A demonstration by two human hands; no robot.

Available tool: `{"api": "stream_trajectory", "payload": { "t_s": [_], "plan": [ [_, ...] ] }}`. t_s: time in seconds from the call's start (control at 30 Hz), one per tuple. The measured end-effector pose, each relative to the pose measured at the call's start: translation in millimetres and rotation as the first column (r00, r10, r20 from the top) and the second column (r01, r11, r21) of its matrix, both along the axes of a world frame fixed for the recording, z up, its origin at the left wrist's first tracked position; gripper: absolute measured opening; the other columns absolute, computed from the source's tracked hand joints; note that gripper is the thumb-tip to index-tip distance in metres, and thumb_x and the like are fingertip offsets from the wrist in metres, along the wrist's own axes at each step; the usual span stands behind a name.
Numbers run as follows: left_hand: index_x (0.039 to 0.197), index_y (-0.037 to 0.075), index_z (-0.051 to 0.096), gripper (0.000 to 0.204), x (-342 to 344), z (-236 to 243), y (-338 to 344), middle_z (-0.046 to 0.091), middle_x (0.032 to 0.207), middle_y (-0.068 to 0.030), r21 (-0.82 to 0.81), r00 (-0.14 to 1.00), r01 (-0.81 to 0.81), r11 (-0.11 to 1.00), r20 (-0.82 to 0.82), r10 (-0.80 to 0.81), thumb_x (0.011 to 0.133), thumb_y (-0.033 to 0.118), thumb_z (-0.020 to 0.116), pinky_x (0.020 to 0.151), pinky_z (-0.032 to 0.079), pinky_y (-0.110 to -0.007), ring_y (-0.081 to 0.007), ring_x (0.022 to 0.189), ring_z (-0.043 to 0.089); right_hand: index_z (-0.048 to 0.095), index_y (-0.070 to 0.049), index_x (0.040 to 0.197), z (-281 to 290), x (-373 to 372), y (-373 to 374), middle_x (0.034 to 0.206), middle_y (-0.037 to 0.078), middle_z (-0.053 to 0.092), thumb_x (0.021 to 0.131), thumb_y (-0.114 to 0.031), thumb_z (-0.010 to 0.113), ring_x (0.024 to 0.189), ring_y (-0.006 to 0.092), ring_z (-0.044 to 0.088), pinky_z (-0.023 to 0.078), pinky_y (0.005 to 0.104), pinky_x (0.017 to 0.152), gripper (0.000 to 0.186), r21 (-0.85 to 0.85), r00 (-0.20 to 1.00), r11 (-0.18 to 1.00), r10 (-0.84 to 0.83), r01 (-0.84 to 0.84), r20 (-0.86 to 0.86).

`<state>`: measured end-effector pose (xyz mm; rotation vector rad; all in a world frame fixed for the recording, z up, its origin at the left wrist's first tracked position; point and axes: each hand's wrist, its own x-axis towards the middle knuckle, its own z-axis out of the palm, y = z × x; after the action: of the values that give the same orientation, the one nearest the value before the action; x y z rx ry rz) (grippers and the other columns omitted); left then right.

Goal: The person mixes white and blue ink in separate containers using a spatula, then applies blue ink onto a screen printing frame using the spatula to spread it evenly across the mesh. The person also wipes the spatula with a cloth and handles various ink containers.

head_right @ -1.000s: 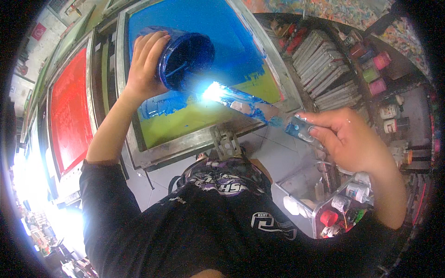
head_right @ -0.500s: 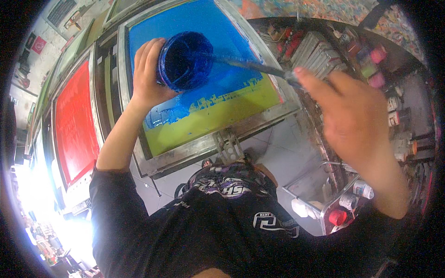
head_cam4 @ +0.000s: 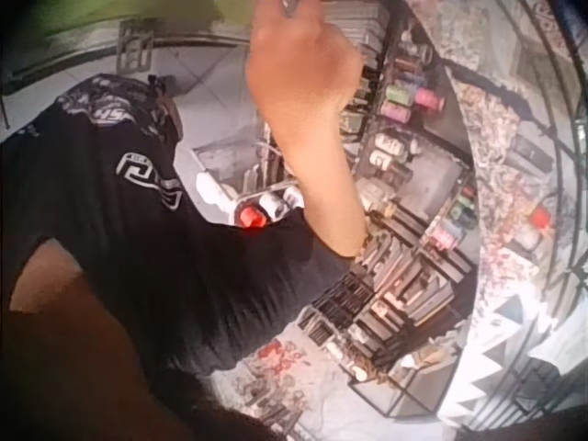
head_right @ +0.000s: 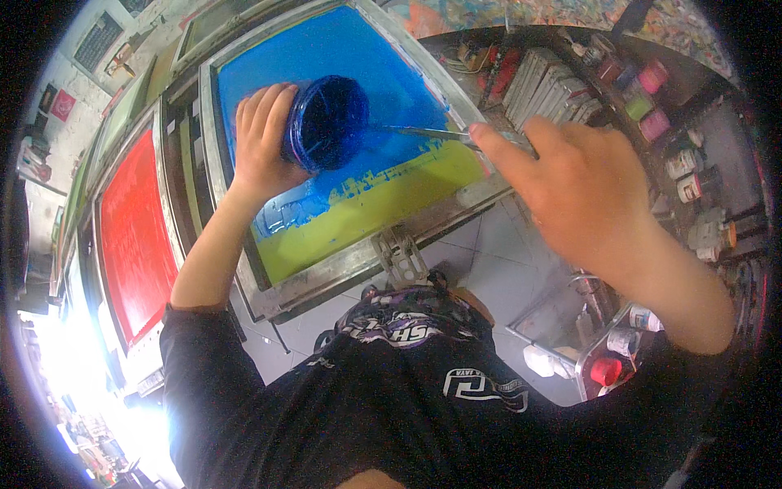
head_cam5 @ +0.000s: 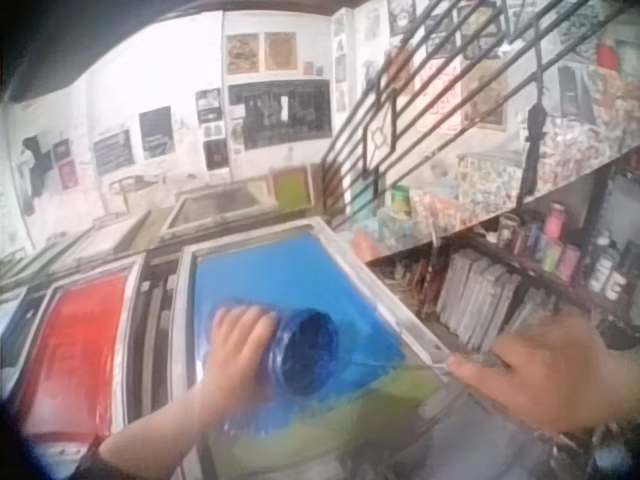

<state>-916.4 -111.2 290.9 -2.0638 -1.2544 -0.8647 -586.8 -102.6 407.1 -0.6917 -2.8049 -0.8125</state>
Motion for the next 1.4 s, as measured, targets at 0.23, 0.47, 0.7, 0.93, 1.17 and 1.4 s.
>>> {"api": "stream_trajectory", "payload": {
  "t_s": [0.23, 0.47, 0.7, 0.93, 1.17, 1.4],
  "plan": [
    [0.122, 0.001, 0.044, 0.091, -1, -4, 1, 0.053, 0.118, -0.0161, 0.015, 1.0, 0.013, 1.0, 0.022, -0.014, 0.046, 0.033, 0.083, 0.089, 0.038, -0.046, -0.0356, 0.106, 0.052, 0.059, -0.014, 0.119, 1, -3, -5, 0.076, 0.007, 0.046, 0.067, -0.002, 0.056, 0.06, 0.024, 0.051, 0.041, 0.0367, 0.051, 0.053, -0.006, 1.0, 1.0, 0.0, 0.0, 0.006],
    [0.124, 0.001, 0.043, 0.1, 0, -5, -2, 0.052, 0.12, -0.0174, -0.015, 0.991, 0.014, 1.0, 0.13, -0.012, 0.039, 0.03, 0.086, 0.093, 0.038, -0.045, -0.0379, 0.109, 0.049, 0.059, -0.009, 0.119, -6, 8, 11, 0.077, 0.009, 0.056, 0.075, 0.002, 0.055, 0.061, 0.0165, 0.053, 0.042, 0.0312, 0.054, 0.045, -0.411, 0.981, 0.908, -0.142, 0.078, -0.13],
    [0.125, 0.003, 0.043, 0.099, -10, -9, -5, 0.051, 0.119, -0.015, -0.052, 0.954, -0.02, 0.998, 0.297, 0.035, 0.036, 0.021, 0.082, 0.095, 0.035, -0.044, -0.0351, 0.112, 0.047, 0.06, 0.002, 0.113, -9, 30, 24, 0.1, 0.014, 0.067, 0.087, -0.003, 0.053, 0.09, 0.0125, 0.06, 0.046, 0.027, 0.082, 0.027, -0.924, 0.824, 0.382, -0.519, -0.012, -0.226],
    [0.123, 0.004, 0.043, 0.096, 10, -8, 8, 0.049, 0.118, -0.0149, 0.009, 0.968, -0.101, 0.995, 0.23, 0.096, 0.038, 0.024, 0.081, 0.09, 0.035, -0.045, -0.0346, 0.11, 0.047, 0.061, 0.0, 0.112, -22, 14, 12, 0.073, 0.006, 0.064, 0.086, -0.002, 0.053, 0.064, 0.0087, 0.056, 0.046, 0.0254, 0.06, 0.027, -0.812, 0.843, 0.516, -0.28, -0.272, -0.46],
    [0.126, 0.004, 0.04, 0.099, -1, -11, 6, 0.05, 0.119, -0.0171, -0.102, 0.961, -0.109, 0.989, 0.242, 0.131, 0.037, 0.018, 0.083, 0.097, 0.036, -0.045, -0.0378, 0.113, 0.045, 0.06, -0.002, 0.116, -42, 33, 14, 0.064, 0.0, 0.058, 0.089, -0.005, 0.053, 0.05, 0.0034, 0.046, 0.038, 0.0209, 0.046, 0.028, -0.855, 0.796, 0.38, -0.358, -0.353, -0.488],
    [0.125, 0.002, 0.04, 0.093, -12, -13, 7, 0.051, 0.115, -0.0182, -0.139, 0.883, -0.141, 0.98, 0.43, 0.188, 0.043, 0.019, 0.079, 0.094, 0.04, -0.042, -0.0366, 0.109, 0.047, 0.059, -0.004, 0.118, -80, 50, 23, 0.068, 0.001, 0.06, 0.092, -0.012, 0.053, 0.051, 0.004, 0.049, 0.038, 0.0194, 0.043, 0.028, -0.921, 0.699, 0.233, -0.599, -0.313, -0.39]
  ]
}}
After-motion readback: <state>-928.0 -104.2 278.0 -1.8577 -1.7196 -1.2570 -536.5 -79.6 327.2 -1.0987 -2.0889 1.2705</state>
